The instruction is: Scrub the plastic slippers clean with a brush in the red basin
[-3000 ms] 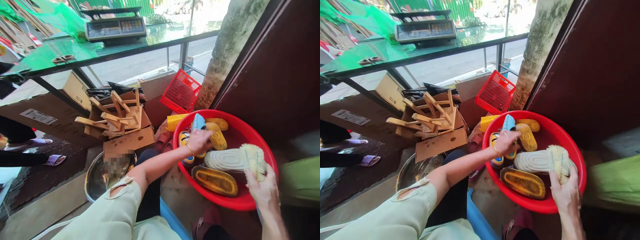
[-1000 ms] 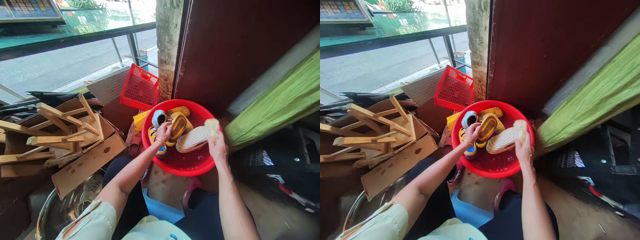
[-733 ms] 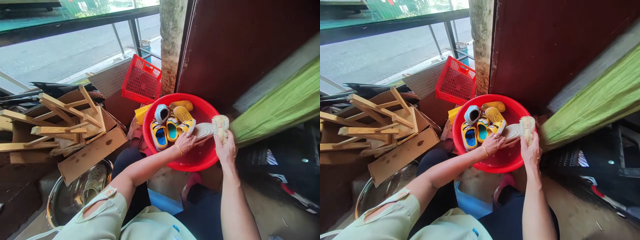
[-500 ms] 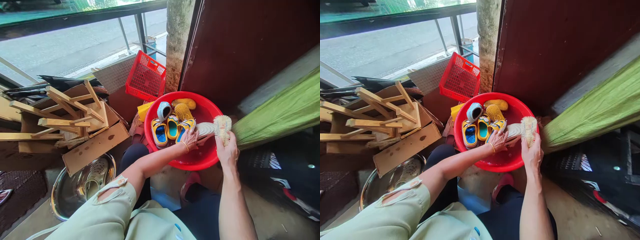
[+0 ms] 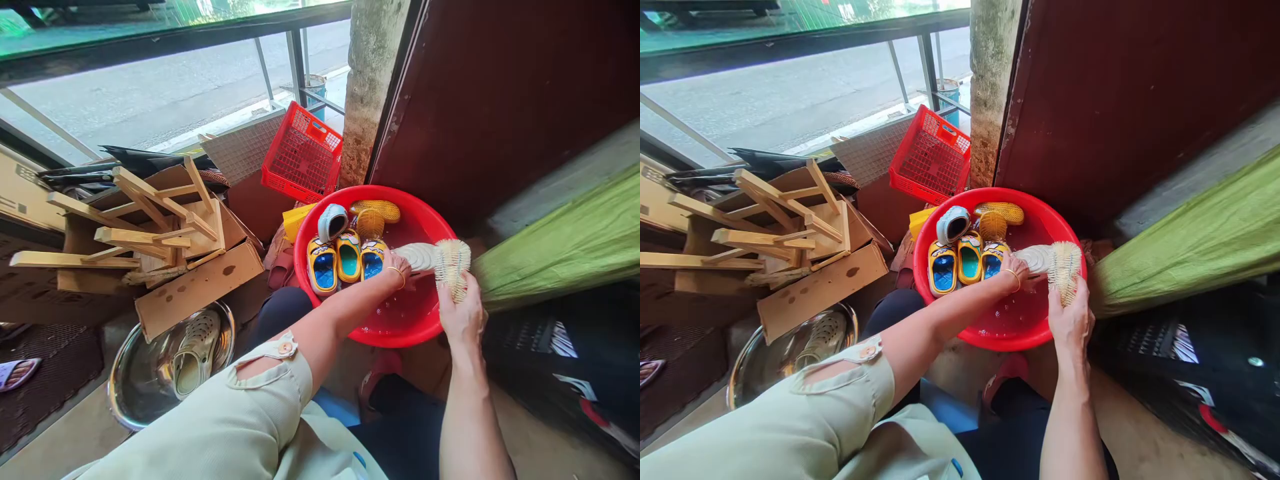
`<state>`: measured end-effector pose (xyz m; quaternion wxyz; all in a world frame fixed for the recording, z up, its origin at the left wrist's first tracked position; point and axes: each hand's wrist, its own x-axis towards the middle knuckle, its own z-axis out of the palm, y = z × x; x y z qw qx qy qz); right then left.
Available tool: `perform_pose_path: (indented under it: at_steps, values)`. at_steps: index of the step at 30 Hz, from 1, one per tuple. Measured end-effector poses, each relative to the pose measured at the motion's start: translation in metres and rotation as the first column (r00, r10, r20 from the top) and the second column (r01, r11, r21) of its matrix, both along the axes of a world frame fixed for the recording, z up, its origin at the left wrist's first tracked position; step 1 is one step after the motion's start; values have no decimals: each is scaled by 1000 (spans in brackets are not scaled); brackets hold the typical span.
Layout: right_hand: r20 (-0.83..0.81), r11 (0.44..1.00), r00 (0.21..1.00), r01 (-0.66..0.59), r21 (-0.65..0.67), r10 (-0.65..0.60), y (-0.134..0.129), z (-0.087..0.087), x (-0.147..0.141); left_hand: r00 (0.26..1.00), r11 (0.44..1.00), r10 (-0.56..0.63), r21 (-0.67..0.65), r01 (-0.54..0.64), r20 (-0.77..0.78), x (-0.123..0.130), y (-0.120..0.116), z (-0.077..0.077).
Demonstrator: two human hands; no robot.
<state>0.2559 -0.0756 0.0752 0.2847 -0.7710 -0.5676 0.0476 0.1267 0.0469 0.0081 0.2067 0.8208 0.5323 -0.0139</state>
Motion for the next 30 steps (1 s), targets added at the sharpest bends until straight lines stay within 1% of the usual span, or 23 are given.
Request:
perform_pose_path:
  at_steps: [3, 5, 7, 9, 12, 16, 18, 20, 21, 23, 25, 26, 27, 28, 29, 30]
  values:
    - [-21, 1000, 999, 25, -3, -25, -2, 2, 3, 999, 1000, 18, 25, -18, -38, 7, 6, -1]
    - [-26, 999, 999, 35, 4, -35, -5, 4, 6, 999, 1000, 0, 20, 1, -39, 9, 7, -2]
    - [-30, 999, 999, 41, 16, -41, -7, 6, 10, 998, 999, -35, 13, 36, -46, 8, 8, -1]
    - [-32, 998, 998, 52, 23, -51, -9, 7, 15, 999, 999, -32, 10, 32, -35, 2, 10, 4]
    - [-33, 996, 996, 87, 32, -86, -9, 7, 20, 999, 999, 52, 6, -52, -1, -15, 13, 20]
    - [-62, 991, 990, 129, 30, -127, -6, 0, 18, 984, 988, 153, 3, -154, 91, -48, 11, 43]
    - [-104, 993, 988, 114, 26, -110, -2, -5, 13, 962, 982, 183, 6, -188, 200, -66, 5, 48]
    - [-158, 996, 986, 67, 55, -57, 2, -9, 4, 911, 979, 196, -11, -206, 363, -81, -2, 50]
    - [-181, 996, 983, 39, 86, -23, 4, -11, -1, 868, 977, 202, -36, -209, 454, -88, -6, 49]
    - [-208, 986, 977, -4, 166, 40, 7, -10, -11, 741, 969, 242, -122, -213, 626, -98, -15, 48]
    - [-205, 970, 975, -30, 242, 81, 9, -7, -20, 572, 946, 323, -247, -210, 753, -104, -22, 47]
    - [-195, 961, 976, -38, 273, 94, 9, -5, -25, 474, 923, 385, -324, -209, 792, -106, -26, 48]
    - [-181, 953, 978, -49, 299, 107, 8, -3, -29, 357, 884, 468, -419, -210, 809, -107, -28, 49]
    - [-164, 946, 979, -65, 318, 122, 7, -1, -33, 231, 830, 556, -518, -207, 799, -109, -30, 50]
    - [-149, 941, 979, -81, 328, 136, 7, 0, -36, 111, 770, 632, -606, -199, 767, -111, -32, 51]
    - [-138, 940, 979, -96, 328, 148, 6, 0, -40, 15, 717, 685, -671, -191, 728, -114, -32, 52]
